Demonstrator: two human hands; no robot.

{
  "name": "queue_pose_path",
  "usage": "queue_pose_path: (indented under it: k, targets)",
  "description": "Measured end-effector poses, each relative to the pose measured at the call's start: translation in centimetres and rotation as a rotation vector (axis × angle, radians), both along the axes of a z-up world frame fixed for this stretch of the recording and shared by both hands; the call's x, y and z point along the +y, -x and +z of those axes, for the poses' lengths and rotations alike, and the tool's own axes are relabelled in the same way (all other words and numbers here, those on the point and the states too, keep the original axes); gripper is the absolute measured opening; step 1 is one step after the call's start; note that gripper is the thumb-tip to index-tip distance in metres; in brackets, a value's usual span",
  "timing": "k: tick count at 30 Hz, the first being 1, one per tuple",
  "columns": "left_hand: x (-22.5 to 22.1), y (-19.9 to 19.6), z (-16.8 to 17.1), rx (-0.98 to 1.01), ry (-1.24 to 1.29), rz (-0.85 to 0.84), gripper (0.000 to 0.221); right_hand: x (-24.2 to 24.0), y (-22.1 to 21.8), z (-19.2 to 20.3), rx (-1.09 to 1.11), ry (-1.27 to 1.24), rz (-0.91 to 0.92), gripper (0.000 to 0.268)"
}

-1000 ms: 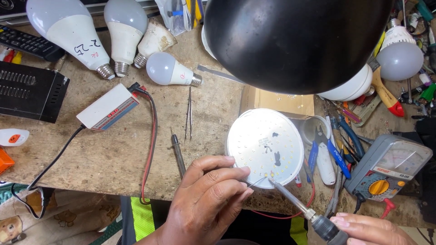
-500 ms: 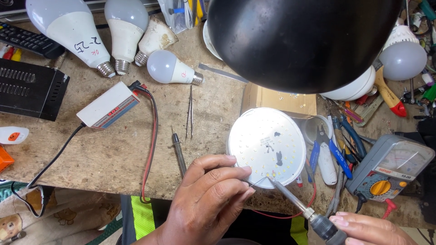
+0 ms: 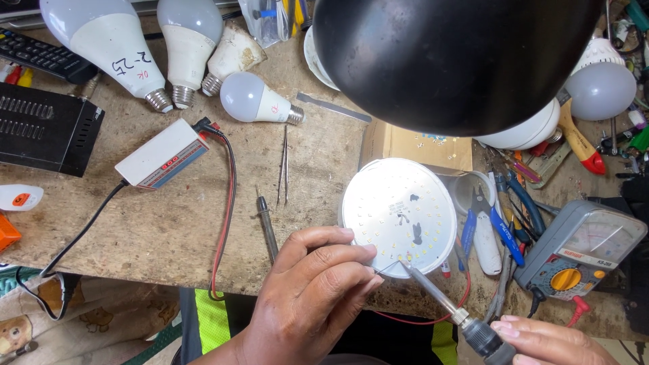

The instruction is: Testing and soldering an LED panel on a workbench

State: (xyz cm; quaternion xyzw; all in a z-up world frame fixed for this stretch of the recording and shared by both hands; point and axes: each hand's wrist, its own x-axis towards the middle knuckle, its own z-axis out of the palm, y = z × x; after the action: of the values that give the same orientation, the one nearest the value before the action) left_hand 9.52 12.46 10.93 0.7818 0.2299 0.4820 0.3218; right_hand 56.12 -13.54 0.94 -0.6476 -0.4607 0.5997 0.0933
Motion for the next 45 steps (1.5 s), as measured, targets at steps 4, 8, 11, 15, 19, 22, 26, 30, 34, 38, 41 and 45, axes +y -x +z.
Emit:
queue_pose_path:
  k: [4,8,11,15,19,22,26,30,34,38,41,45]
  targets:
    - [0.0,0.0,-0.1,-0.008,-0.007,0.006,0.007,0.2,-0.5,-0.2,0.048,0.021,0.060,0.072]
    - [0.0,0.2,0.4,-0.011,0.013,-0.014,0.007,-0.6,-1.7,-0.3,0.076,0.108,-0.011,0.070]
    - [0.1,0.3,0.3,-0.023,0.024,-0.039,0.007,-1.3,-2.6,-0.4,0.006,-0.029,0.154,0.088]
    - [0.0,0.2,0.3,-0.018,0.014,-0.032,0.007,-0.6,-1.3,0.1,0.019,0.099,-0.047,0.075]
    - [0.0,0.2,0.1,-0.019,0.003,-0.018,0.007,-0.4,-1.6,-0.4,-0.002,0.030,0.092,0.073]
    - [0.0,0.1,0.2,-0.020,0.006,-0.008,0.007,0.4,-0.8,0.2,-0.027,0.005,0.121,0.073]
    - [0.0,0.1,0.0,-0.014,-0.007,-0.011,0.008,0.4,-0.6,-0.2,0.000,-0.047,0.184,0.070]
    - [0.0,0.0,0.0,-0.013,-0.001,-0.013,0.007,0.3,-0.8,-0.5,0.000,-0.027,0.121,0.068]
    - [0.0,0.0,0.1,-0.011,0.002,-0.006,0.007,0.8,-1.1,-0.4,-0.044,-0.005,0.204,0.065]
    - [-0.1,0.0,0.0,-0.020,0.003,-0.006,0.007,1.1,-0.5,0.1,-0.022,0.052,0.106,0.068]
    - [0.0,0.0,0.1,-0.020,-0.002,-0.007,0.006,1.2,-0.5,0.1,-0.034,0.104,0.076,0.066]
    - [0.0,0.0,0.1,-0.017,-0.004,-0.005,0.007,0.9,-0.8,-0.3,-0.019,0.076,0.072,0.067]
